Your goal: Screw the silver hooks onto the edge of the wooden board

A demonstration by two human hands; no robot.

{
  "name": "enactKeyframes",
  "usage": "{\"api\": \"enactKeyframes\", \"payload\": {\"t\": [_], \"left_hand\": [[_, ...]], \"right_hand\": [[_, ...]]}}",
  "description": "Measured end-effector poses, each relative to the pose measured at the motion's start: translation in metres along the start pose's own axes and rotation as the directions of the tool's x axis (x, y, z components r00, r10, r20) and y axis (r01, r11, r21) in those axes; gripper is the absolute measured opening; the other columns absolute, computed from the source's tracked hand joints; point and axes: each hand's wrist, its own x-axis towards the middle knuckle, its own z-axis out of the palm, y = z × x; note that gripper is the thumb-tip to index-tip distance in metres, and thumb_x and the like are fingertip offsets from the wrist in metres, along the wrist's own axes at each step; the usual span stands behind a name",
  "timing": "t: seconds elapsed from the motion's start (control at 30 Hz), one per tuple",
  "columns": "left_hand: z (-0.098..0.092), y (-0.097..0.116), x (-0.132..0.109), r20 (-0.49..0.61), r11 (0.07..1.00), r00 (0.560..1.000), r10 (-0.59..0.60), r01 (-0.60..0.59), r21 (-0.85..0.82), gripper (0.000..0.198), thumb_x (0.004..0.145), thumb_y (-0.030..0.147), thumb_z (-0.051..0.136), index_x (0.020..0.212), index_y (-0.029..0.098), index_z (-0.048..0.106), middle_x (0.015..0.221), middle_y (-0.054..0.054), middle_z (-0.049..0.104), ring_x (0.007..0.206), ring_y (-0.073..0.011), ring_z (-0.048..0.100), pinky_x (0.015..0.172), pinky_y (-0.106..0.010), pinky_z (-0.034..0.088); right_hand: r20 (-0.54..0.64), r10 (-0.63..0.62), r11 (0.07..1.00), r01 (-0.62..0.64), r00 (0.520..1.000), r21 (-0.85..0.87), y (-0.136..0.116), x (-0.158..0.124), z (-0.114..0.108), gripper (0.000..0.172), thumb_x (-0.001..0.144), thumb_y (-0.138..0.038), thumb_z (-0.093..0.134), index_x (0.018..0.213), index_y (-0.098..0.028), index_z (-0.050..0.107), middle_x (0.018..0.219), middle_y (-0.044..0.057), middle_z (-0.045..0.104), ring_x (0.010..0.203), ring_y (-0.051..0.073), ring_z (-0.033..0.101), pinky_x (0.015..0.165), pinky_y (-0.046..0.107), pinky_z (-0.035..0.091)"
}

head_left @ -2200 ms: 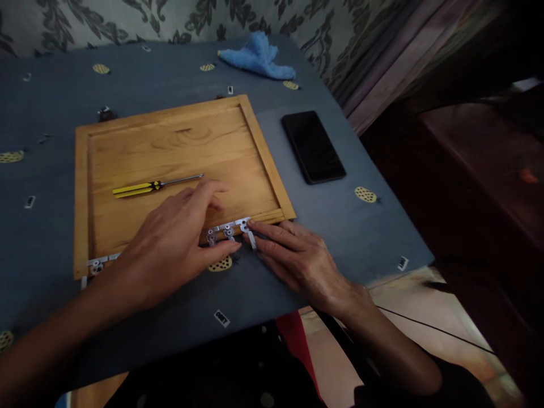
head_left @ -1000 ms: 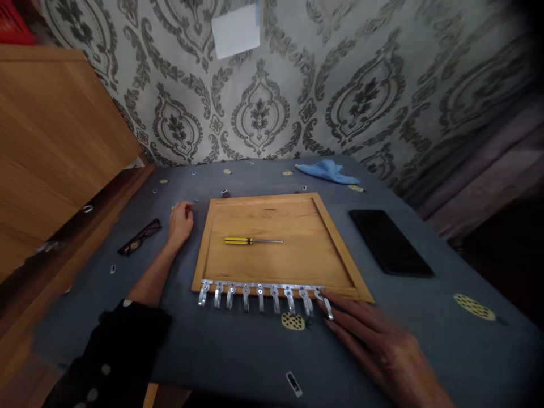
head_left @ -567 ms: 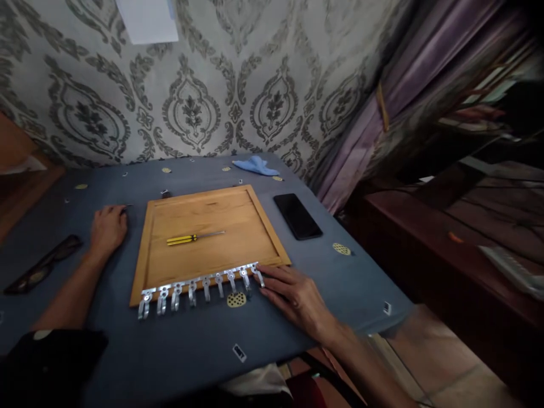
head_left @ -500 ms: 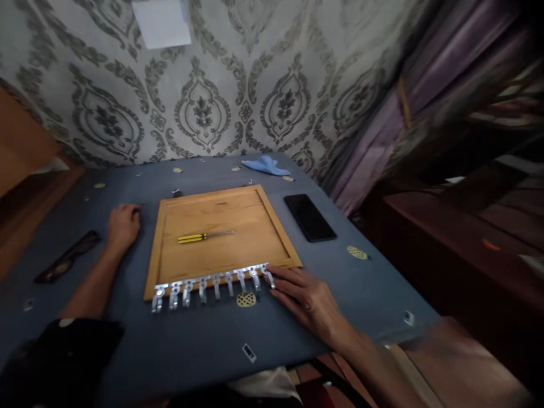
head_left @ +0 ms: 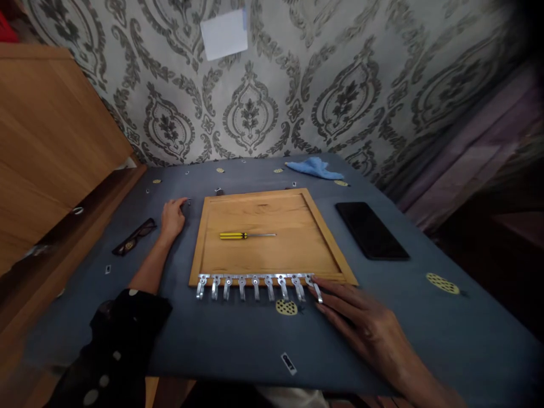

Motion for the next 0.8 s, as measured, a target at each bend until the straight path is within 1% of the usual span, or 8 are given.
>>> {"api": "enactKeyframes", "payload": {"t": [0.17,0.5,0.63,0.8], "left_hand": [[0.001,0.004,-0.003,0.014,1.0,1.0,0.012,-0.012,0.003,0.035,0.099,0.039,0.064,0.127,0.017,0.063,0.13,-0.011,0.064,0.114,-0.0243,0.065,0.098,-0.047,0.058],[-0.005,-0.009,0.002,0.021,0.995,0.996,-0.09,0.091,-0.03,0.037,0.099,0.039,0.065,0.128,0.016,0.062,0.128,-0.011,0.065,0.111,-0.0239,0.066,0.095,-0.046,0.059],[-0.011,-0.012,0.0,0.055,0.995,0.996,-0.076,0.079,-0.067,0.036,0.099,0.039,0.065,0.127,0.016,0.062,0.127,-0.01,0.065,0.11,-0.0234,0.067,0.094,-0.045,0.059],[-0.02,-0.014,-0.004,0.11,0.994,0.994,-0.009,0.021,-0.109,0.036,0.099,0.039,0.065,0.126,0.016,0.063,0.125,-0.01,0.066,0.108,-0.0229,0.067,0.093,-0.044,0.06]], "right_hand": [[0.008,0.001,1.0,-0.001,1.0,0.01,0.0,0.0,0.0,0.031,0.107,-0.027,0.049,0.121,-0.026,0.077,0.123,0.006,0.078,0.098,0.022,0.08,0.078,0.033,0.069],[0.017,0.015,1.0,-0.015,1.0,0.018,0.004,-0.002,0.002,0.031,0.106,-0.028,0.051,0.123,-0.028,0.076,0.124,0.006,0.078,0.099,0.023,0.079,0.079,0.034,0.069],[0.028,0.018,0.999,-0.019,0.999,0.029,0.003,-0.003,0.002,0.031,0.106,-0.028,0.05,0.118,-0.027,0.078,0.123,0.007,0.078,0.101,0.025,0.079,0.079,0.037,0.07],[0.045,0.048,0.998,-0.05,0.998,0.049,0.002,-0.004,0.002,0.029,0.105,-0.028,0.052,0.117,-0.028,0.078,0.124,0.006,0.077,0.102,0.025,0.079,0.081,0.038,0.07]]}}
